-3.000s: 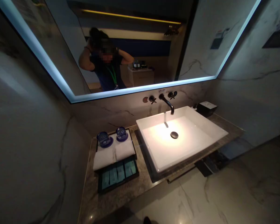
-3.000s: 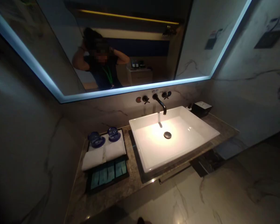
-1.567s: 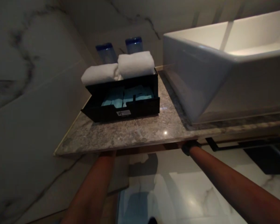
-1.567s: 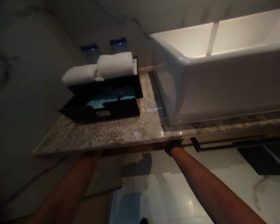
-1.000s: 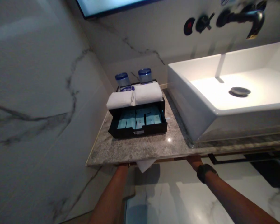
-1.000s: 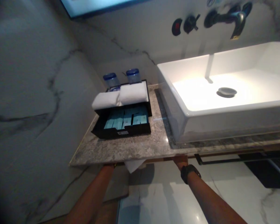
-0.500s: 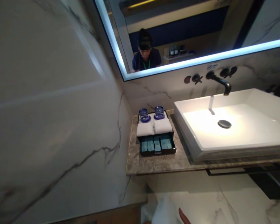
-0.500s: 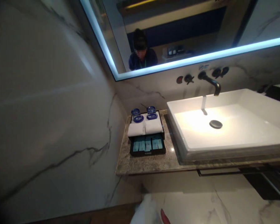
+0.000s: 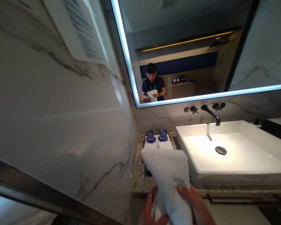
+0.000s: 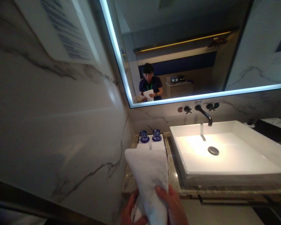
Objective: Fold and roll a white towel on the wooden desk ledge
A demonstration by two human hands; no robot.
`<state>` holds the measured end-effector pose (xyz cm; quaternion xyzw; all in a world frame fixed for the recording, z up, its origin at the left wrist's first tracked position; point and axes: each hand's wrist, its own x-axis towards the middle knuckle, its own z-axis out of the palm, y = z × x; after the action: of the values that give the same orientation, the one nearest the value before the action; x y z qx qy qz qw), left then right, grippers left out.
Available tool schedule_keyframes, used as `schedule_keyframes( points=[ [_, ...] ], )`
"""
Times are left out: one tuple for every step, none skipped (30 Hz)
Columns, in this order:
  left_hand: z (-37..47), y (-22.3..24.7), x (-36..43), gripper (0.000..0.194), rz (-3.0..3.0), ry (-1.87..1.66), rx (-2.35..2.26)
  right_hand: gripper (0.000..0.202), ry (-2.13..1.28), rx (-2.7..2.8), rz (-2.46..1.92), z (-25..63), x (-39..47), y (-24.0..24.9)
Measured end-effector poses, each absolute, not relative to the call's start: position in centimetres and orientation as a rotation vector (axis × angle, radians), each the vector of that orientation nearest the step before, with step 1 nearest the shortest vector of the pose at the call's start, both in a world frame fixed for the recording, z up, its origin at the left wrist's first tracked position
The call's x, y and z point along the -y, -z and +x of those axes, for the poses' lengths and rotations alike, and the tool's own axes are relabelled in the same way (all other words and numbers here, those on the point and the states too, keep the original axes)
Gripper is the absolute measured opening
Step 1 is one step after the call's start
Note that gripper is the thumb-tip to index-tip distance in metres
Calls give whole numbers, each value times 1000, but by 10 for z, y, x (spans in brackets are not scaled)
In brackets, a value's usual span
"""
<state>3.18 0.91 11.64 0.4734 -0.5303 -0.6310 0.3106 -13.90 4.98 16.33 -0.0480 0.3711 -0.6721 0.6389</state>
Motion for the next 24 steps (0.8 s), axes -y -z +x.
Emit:
schedule_keyframes(
  points=[
    [27, -120, -9, 92, 1266, 1673, 1336, 61, 1538, -846, -95, -158, -48, -174],
    [23, -126, -9, 89, 1287, 1668, 1256, 63, 1557, -860, -93, -178, -46, -182],
    [22, -133, -10, 85, 1313, 1644, 1160, 65, 1585, -890, -110, -198, -42, -186],
    [21, -143, -11, 80, 1343, 1603, 1050, 66, 1610, -939, -149, -217, -39, -185],
    [21, -156, -12, 77, 1368, 1549, 933, 64, 1617, -1006, -223, -234, -36, -180],
    [21, -170, -15, 75, 1379, 1492, 820, 60, 1581, -1089, -331, -247, -34, -170],
    [19, -186, -19, 75, 1373, 1439, 720, 55, 1498, -1183, -461, -257, -34, -158],
    [16, -202, -24, 75, 1353, 1392, 644, 52, 1355, -1248, -625, -264, -35, -145],
    [11, -216, -30, 76, 1325, 1353, 597, 51, 1158, -1265, -827, -268, -36, -135],
    [4, -228, -36, 76, 1298, 1320, 583, 53, 945, -1236, -1037, -269, -39, -129],
    [-5, -237, -43, 74, 1282, 1295, 591, 55, 766, -1166, -1222, -268, -42, -128],
    [-15, -243, -50, 71, 1278, 1276, 613, 56, 655, -1073, -1356, -266, -45, -134],
    [-25, -245, -56, 66, 1280, 1262, 640, 56, 615, -972, -1438, -262, -47, -145],
    [-35, -245, -62, 61, 1285, 1254, 665, 55, 634, -882, -1479, -256, -49, -160],
    [-44, -242, -68, 56, 1287, 1247, 685, 57, 689, -813, -1487, -248, -51, -176],
    [-52, -239, -73, 51, 1281, 1232, 698, 67, 712, -741, -1520, -238, -52, -192],
    [-57, -237, -79, 46, 1268, 1207, 704, 80, 721, -696, -1582, -226, -53, -205],
    [-59, -235, -84, 43, 1250, 1173, 706, 84, 763, -693, -1641, -215, -55, -215],
    [-59, -234, -91, 42, 1238, 1129, 710, 80, 800, -688, -1686, -204, -57, -221],
    [-56, -236, -97, 43, 1242, 1078, 721, 70, 832, -679, -1702, -194, -58, -224],
    [-51, -238, -105, 43, 1262, 1028, 742, 60, 847, -656, -1689, -187, -60, -225],
    [-45, -241, -114, 43, 1291, 986, 769, 51, 826, -604, -1661, -182, -61, -225],
    [-38, -245, -123, 43, 1321, 954, 794, 46, 778, -532, -1629, -178, -63, -225],
    [-32, -248, -134, 43, 1336, 929, 807, 46, 716, -455, -1602, -176, -64, -226]
  ],
)
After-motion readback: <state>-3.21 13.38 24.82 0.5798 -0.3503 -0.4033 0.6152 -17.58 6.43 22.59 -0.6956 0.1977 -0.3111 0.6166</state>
